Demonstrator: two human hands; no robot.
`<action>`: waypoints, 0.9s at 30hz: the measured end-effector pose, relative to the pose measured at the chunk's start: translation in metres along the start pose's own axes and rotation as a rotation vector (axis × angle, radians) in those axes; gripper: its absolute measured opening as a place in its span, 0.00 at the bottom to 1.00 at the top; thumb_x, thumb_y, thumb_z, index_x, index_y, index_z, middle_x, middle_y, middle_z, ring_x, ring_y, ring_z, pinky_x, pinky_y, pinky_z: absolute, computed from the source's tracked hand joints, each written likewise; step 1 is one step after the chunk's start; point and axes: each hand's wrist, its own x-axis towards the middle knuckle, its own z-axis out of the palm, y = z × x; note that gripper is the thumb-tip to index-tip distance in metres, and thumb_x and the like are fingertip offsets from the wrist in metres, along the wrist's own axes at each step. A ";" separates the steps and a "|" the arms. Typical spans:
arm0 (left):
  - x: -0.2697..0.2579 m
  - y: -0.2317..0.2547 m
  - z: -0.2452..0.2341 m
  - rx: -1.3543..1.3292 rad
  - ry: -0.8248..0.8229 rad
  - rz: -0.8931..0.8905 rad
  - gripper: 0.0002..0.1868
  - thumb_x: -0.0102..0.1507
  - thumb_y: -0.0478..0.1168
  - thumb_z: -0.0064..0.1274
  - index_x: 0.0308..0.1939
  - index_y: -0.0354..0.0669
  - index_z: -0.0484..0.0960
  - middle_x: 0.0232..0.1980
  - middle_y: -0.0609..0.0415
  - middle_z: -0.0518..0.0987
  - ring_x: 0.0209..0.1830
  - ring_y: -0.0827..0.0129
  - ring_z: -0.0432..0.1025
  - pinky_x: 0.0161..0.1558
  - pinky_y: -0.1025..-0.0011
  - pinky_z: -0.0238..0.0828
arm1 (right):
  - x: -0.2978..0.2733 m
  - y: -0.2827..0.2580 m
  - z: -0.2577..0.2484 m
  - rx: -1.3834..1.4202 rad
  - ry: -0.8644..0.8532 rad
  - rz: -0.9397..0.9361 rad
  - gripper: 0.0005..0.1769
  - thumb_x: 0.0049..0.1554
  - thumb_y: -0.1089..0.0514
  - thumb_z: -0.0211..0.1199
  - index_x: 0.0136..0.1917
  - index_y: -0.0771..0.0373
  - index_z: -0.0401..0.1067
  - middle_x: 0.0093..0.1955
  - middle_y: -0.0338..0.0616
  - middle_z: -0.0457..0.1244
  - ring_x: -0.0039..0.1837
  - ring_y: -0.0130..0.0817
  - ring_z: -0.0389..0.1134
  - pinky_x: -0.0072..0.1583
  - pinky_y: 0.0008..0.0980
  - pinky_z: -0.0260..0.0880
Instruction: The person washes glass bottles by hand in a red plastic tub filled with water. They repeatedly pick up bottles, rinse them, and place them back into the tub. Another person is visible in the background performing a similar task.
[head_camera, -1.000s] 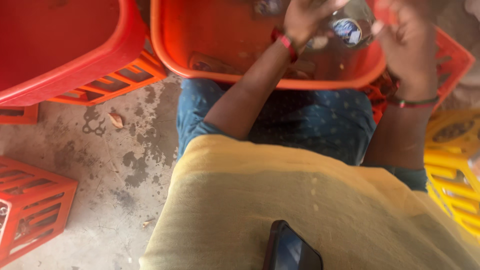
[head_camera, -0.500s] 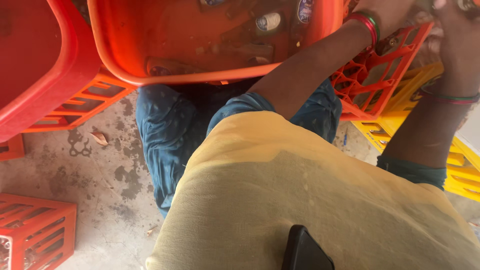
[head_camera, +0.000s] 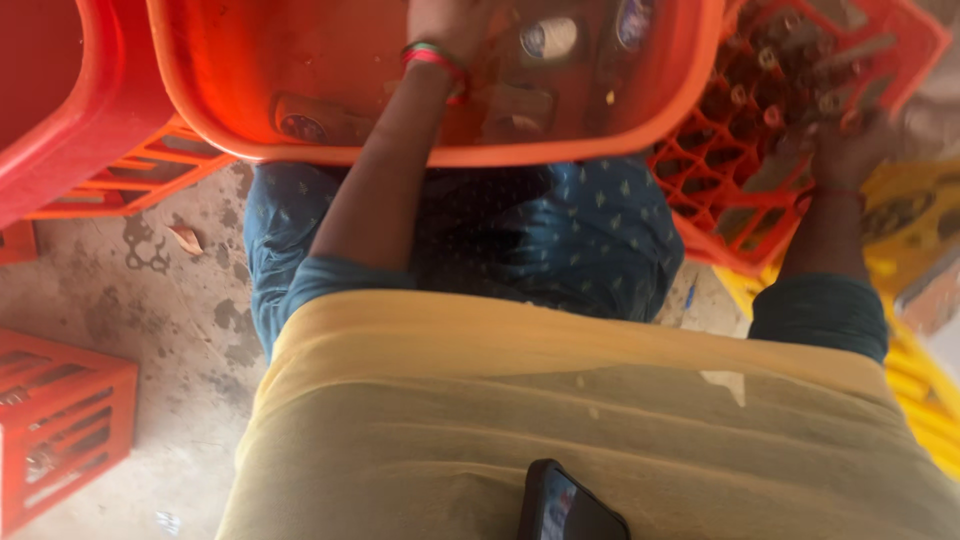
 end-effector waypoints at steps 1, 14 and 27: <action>-0.007 -0.018 -0.007 -0.138 0.143 -0.018 0.12 0.58 0.41 0.61 0.45 0.44 0.84 0.41 0.48 0.84 0.40 0.56 0.79 0.40 0.60 0.78 | 0.008 -0.002 0.012 -0.323 0.039 -0.199 0.26 0.63 0.65 0.73 0.66 0.71 0.61 0.57 0.56 0.63 0.54 0.49 0.66 0.50 0.49 0.74; -0.045 -0.131 -0.028 -0.322 0.082 -0.358 0.14 0.60 0.44 0.64 0.47 0.44 0.83 0.46 0.54 0.85 0.47 0.62 0.80 0.51 0.64 0.76 | 0.032 -0.005 0.078 -1.181 -0.256 0.550 0.25 0.64 0.47 0.67 0.45 0.76 0.75 0.42 0.65 0.66 0.39 0.54 0.67 0.38 0.54 0.71; -0.035 -0.123 -0.003 -0.248 -0.259 -0.413 0.25 0.57 0.50 0.65 0.56 0.49 0.80 0.55 0.52 0.82 0.58 0.55 0.74 0.60 0.60 0.70 | 0.049 -0.150 0.127 -0.382 0.061 -0.703 0.15 0.65 0.74 0.65 0.64 0.68 0.75 0.56 0.48 0.70 0.56 0.33 0.72 0.56 0.37 0.77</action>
